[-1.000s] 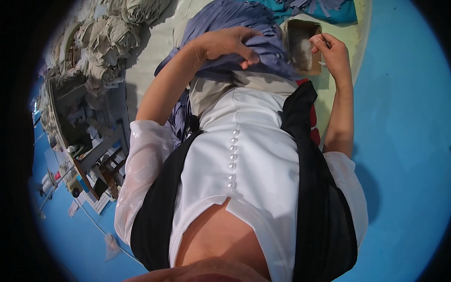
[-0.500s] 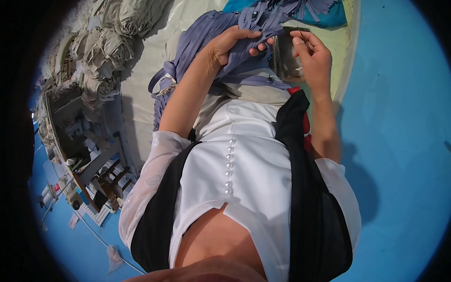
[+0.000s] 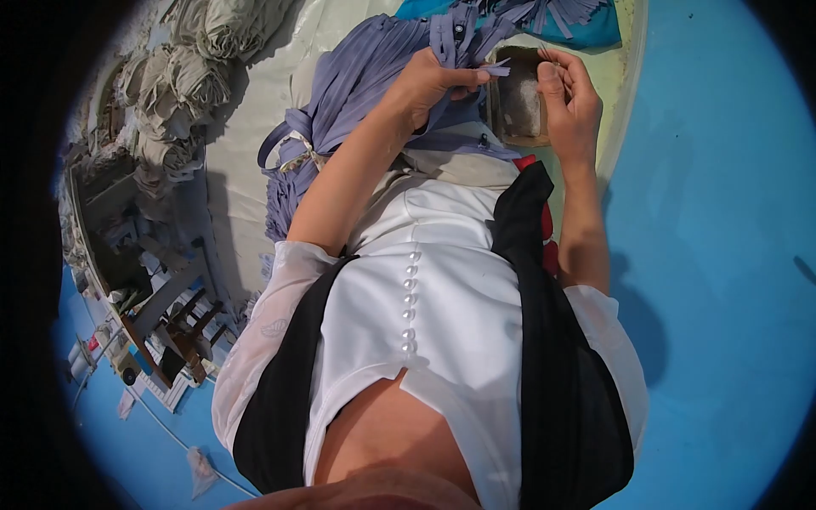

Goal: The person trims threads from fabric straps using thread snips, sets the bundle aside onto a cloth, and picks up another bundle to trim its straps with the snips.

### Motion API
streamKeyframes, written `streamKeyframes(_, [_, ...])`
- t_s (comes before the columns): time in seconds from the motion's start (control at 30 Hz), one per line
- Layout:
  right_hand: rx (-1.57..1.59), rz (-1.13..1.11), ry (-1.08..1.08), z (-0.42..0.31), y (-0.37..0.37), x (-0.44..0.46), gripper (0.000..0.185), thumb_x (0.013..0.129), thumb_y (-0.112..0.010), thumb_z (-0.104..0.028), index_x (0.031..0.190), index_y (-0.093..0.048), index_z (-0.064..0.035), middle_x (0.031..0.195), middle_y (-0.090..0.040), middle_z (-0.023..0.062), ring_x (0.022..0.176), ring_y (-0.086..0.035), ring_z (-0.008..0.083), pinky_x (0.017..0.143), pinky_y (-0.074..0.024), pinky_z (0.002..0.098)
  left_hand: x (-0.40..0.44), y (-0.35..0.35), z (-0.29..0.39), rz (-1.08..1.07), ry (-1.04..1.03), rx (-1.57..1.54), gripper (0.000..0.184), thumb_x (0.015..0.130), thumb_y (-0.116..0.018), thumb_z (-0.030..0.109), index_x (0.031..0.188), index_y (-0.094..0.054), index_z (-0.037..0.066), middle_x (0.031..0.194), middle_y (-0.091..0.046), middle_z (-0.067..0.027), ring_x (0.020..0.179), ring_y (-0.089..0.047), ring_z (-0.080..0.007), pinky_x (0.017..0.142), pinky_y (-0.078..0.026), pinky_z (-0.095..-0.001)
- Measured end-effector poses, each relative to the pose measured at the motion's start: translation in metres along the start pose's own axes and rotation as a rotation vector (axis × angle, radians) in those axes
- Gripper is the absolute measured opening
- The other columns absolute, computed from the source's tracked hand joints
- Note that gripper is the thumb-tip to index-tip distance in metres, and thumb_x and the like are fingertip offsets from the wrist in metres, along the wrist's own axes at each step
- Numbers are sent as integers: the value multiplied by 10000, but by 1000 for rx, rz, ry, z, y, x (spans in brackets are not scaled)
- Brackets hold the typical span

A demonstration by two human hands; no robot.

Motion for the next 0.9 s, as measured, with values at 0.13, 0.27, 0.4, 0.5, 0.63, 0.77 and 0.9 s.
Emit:
streamKeyframes(0.13, [-391,-12,113,-18,-17,-16,231,977,-656,-292,1051,-643,-74,750,-685,48,636,-635,162,602,-480,297,-8,-2,5,105,-56,179,160,739,-822,76,827,-719,-10,779,-714,-79,630,-595,-120,598,-446,-252])
streamKeyframes(0.27, [-563,51,151,-14,-16,-18,220,980,-650,-295,993,-612,-78,731,-684,74,608,-655,222,565,-476,333,-17,-6,15,129,-149,250,136,788,-808,107,786,-718,5,694,-674,-53,614,-564,-103,558,-405,-248])
streamKeyframes(0.4, [-503,75,44,-8,-7,-18,213,984,-643,-296,984,-609,-86,721,-683,67,621,-663,239,571,-481,338,-8,-3,2,25,-13,-49,153,890,-727,128,879,-718,-24,789,-723,-99,656,-614,-110,541,-430,-248])
streamKeyframes(0.5, [-501,55,111,-7,-14,-17,218,978,-648,-310,975,-611,-95,720,-681,63,630,-668,252,573,-487,344,-2,3,-1,-48,113,-225,194,957,-652,107,981,-685,-83,837,-735,-144,668,-656,-144,524,-467,-251])
streamKeyframes(0.63, [-608,57,242,-8,-27,-15,229,961,-664,-334,963,-611,-112,730,-681,54,645,-682,267,572,-498,364,1,6,-5,-60,195,-293,212,964,-648,112,992,-667,-96,855,-725,-156,671,-654,-152,501,-468,-232])
streamKeyframes(0.77, [-658,63,267,-6,-31,-12,220,951,-672,-335,965,-609,-124,745,-687,52,661,-694,281,564,-505,379,0,4,-7,-89,229,-331,180,970,-648,120,1007,-652,-56,847,-700,-129,672,-632,-134,492,-460,-218])
streamKeyframes(0.9, [-664,86,300,-7,-32,-10,216,945,-678,-330,965,-606,-127,746,-688,51,663,-697,279,558,-507,374,1,4,-8,-101,233,-373,162,971,-635,98,1012,-656,-58,842,-707,-153,666,-645,-149,492,-473,-229])
Point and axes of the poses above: each hand's wrist, its own x-axis towards the middle knuckle, its own y-axis out of the back of the hand, z = x × y, the point moved 5 cm from there along x, towards the middle knuckle
